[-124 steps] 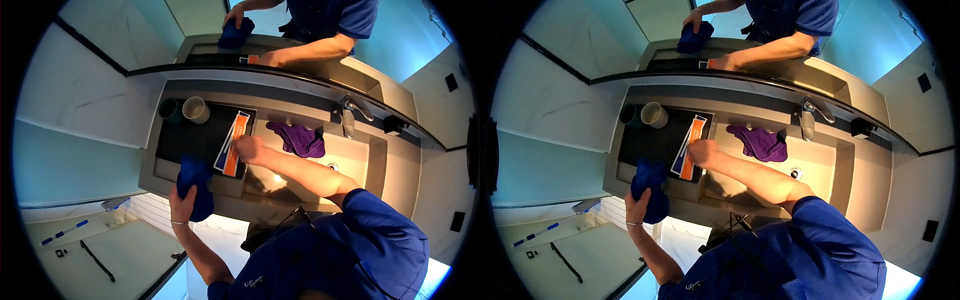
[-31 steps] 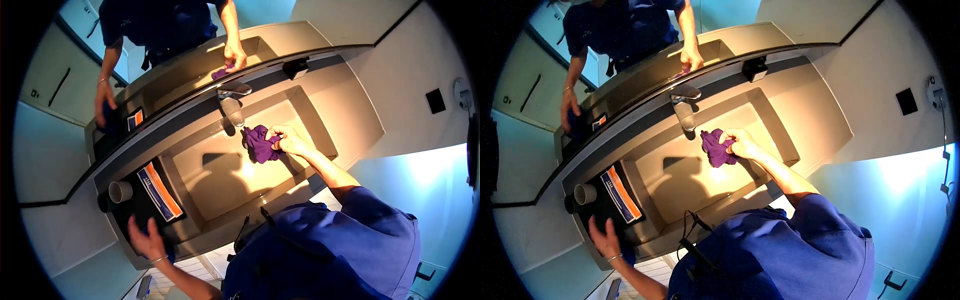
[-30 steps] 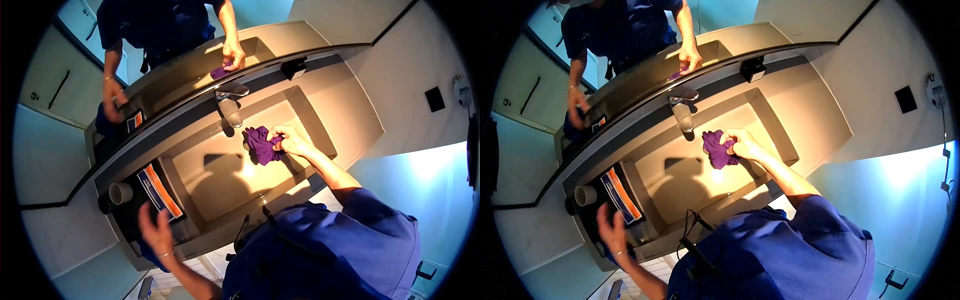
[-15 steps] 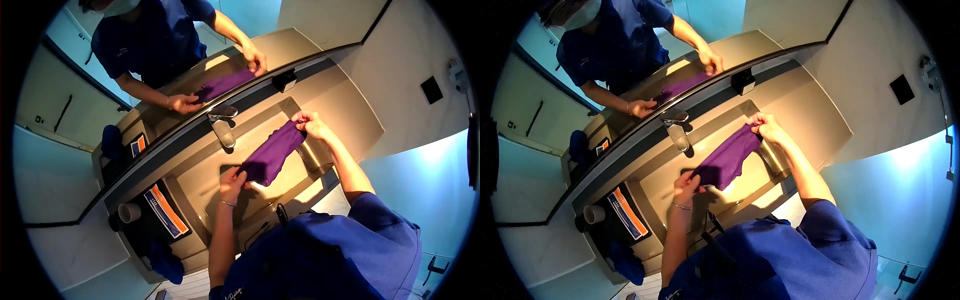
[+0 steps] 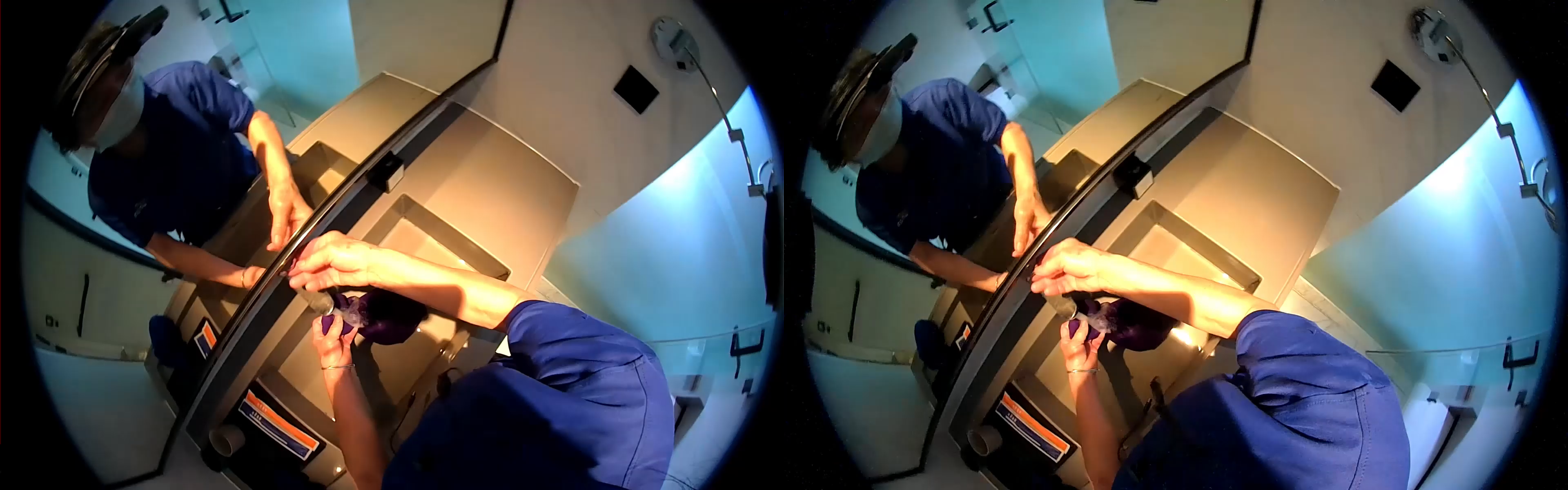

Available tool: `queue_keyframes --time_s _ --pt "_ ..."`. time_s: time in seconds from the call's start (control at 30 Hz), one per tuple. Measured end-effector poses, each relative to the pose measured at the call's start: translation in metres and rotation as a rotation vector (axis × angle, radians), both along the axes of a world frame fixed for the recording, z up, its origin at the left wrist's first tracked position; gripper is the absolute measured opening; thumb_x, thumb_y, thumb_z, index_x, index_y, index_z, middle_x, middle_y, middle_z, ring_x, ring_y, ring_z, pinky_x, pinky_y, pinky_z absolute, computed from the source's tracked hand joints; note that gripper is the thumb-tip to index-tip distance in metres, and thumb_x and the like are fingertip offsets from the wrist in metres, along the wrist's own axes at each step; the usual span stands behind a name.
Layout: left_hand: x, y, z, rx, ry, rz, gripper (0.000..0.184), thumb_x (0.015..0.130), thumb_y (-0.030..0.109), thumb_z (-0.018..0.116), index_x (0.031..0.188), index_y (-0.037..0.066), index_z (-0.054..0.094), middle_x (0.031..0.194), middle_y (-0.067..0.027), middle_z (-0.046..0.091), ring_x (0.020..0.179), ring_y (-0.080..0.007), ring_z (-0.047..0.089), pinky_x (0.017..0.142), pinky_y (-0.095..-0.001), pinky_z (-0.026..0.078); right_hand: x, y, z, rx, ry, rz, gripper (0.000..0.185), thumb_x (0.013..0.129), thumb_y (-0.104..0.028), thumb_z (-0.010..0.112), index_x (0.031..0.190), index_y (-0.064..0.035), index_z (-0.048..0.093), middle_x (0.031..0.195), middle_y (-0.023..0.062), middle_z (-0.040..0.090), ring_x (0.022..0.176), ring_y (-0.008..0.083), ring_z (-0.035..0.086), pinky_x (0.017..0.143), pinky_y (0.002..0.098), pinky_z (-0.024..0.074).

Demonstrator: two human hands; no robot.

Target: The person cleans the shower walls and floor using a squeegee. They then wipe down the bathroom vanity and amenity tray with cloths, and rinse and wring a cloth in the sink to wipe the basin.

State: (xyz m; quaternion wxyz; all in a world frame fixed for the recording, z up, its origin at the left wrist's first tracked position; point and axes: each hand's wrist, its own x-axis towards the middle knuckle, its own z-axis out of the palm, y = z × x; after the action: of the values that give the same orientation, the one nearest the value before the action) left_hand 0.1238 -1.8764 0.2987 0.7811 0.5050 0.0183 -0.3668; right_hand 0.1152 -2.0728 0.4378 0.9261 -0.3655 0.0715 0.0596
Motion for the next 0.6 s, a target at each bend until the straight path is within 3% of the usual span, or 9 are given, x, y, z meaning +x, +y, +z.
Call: queue_keyframes --time_s 0.13,0.17,0.27,0.4,0.43,0.5,0.53,0.57,0.6 --pt "-0.014 -0.008 0.021 0.030 0.024 0.096 0.031 0.084 0.005 0.059 0.111 0.009 0.045 0.097 -0.0094 0.054 0.085 -0.0270 0.058 0.063 -0.0399 0.055 -0.053 -0.017 -0.002 -0.277 -0.141 0.242 0.042 0.077 -0.014 0.070 0.114 0.0013 0.055 0.099 0.0104 0.063 0.082 0.0172 0.063 0.062 0.0260 0.0506" --pt "-0.013 0.001 0.021 -0.003 0.066 0.120 0.028 0.086 0.005 0.057 0.112 0.008 0.046 0.102 -0.0100 0.055 0.087 -0.0272 0.058 0.065 -0.0397 0.055 -0.058 -0.025 -0.033 -0.400 -0.162 0.392 0.044 0.078 -0.006 0.064 0.120 -0.0001 0.053 0.107 0.0120 0.064 0.089 0.0188 0.063 0.070 0.0270 0.0511" --pt "-0.023 0.028 0.058 -0.110 0.037 0.126 0.023 0.089 0.008 0.053 0.111 0.007 0.047 0.107 -0.0092 0.056 0.090 -0.0231 0.059 0.072 -0.0384 0.053 -0.094 -0.020 -0.094 -1.206 -0.086 0.444 0.079 0.055 -0.016 0.081 0.127 -0.0077 0.047 0.113 0.0117 0.059 0.102 0.0251 0.057 0.086 0.0318 0.0448" --pt "-0.059 0.036 0.128 -0.107 -0.005 0.127 0.027 0.090 0.014 0.053 0.115 0.005 0.046 0.111 -0.0088 0.056 0.093 -0.0217 0.057 0.079 -0.0375 0.049 -0.100 0.047 -0.126 -1.617 0.055 0.308 0.105 0.048 -0.020 0.085 0.138 -0.0208 0.030 0.141 0.0071 0.031 0.128 0.0291 0.030 0.083 0.0556 0.0380" --pt "-0.068 0.036 0.143 -0.115 -0.017 0.126 0.028 0.089 0.015 0.054 0.114 0.005 0.046 0.111 -0.0092 0.055 0.093 -0.0220 0.057 0.079 -0.0375 0.049 -0.089 0.068 -0.168 -1.678 0.010 0.169 0.094 0.058 -0.024 0.078 0.138 -0.0199 0.029 0.137 0.0069 0.038 0.125 0.0290 0.034 0.083 0.0547 0.0375" --pt "-0.080 0.043 0.162 -0.034 -0.035 0.200 0.028 0.089 0.014 0.056 0.113 0.004 0.045 0.107 -0.0102 0.053 0.092 -0.0210 0.055 0.079 -0.0339 0.049 -0.064 0.077 -0.158 -1.569 0.061 0.273 0.071 0.064 -0.025 0.069 0.129 -0.0157 0.042 0.122 0.0110 0.052 0.113 0.0304 0.046 0.080 0.0507 0.0409" --pt "-0.080 0.052 0.161 -0.013 -0.080 0.256 0.027 0.089 0.012 0.055 0.113 0.003 0.046 0.106 -0.0099 0.053 0.092 -0.0198 0.054 0.080 -0.0322 0.048 -0.043 0.074 -0.173 -1.631 -0.188 0.304 0.050 0.063 -0.028 0.065 0.108 -0.0109 0.057 0.092 0.0158 0.063 0.088 0.0321 0.059 0.069 0.0456 0.0461" --pt "-0.081 0.066 0.160 0.008 -0.123 0.309 0.025 0.090 0.011 0.054 0.112 0.002 0.046 0.105 -0.0096 0.052 0.091 -0.0186 0.053 0.080 -0.0305 0.048 -0.033 0.073 -0.188 -1.614 -0.092 0.475 0.027 0.059 -0.025 0.065 0.079 -0.0065 0.062 0.069 0.0174 0.061 0.067 0.0342 0.061 0.059 0.0439 0.0477" --pt "-0.084 0.079 0.155 0.178 -0.282 0.315 0.021 0.091 0.008 0.051 0.110 0.000 0.049 0.104 -0.0091 0.053 0.090 -0.0173 0.051 0.080 -0.0276 0.047 -0.025 0.075 -0.201 -1.686 -0.097 0.315 0.024 0.059 -0.024 0.064 0.074 -0.0054 0.062 0.067 0.0164 0.060 0.064 0.0337 0.061 0.056 0.0434 0.0468"
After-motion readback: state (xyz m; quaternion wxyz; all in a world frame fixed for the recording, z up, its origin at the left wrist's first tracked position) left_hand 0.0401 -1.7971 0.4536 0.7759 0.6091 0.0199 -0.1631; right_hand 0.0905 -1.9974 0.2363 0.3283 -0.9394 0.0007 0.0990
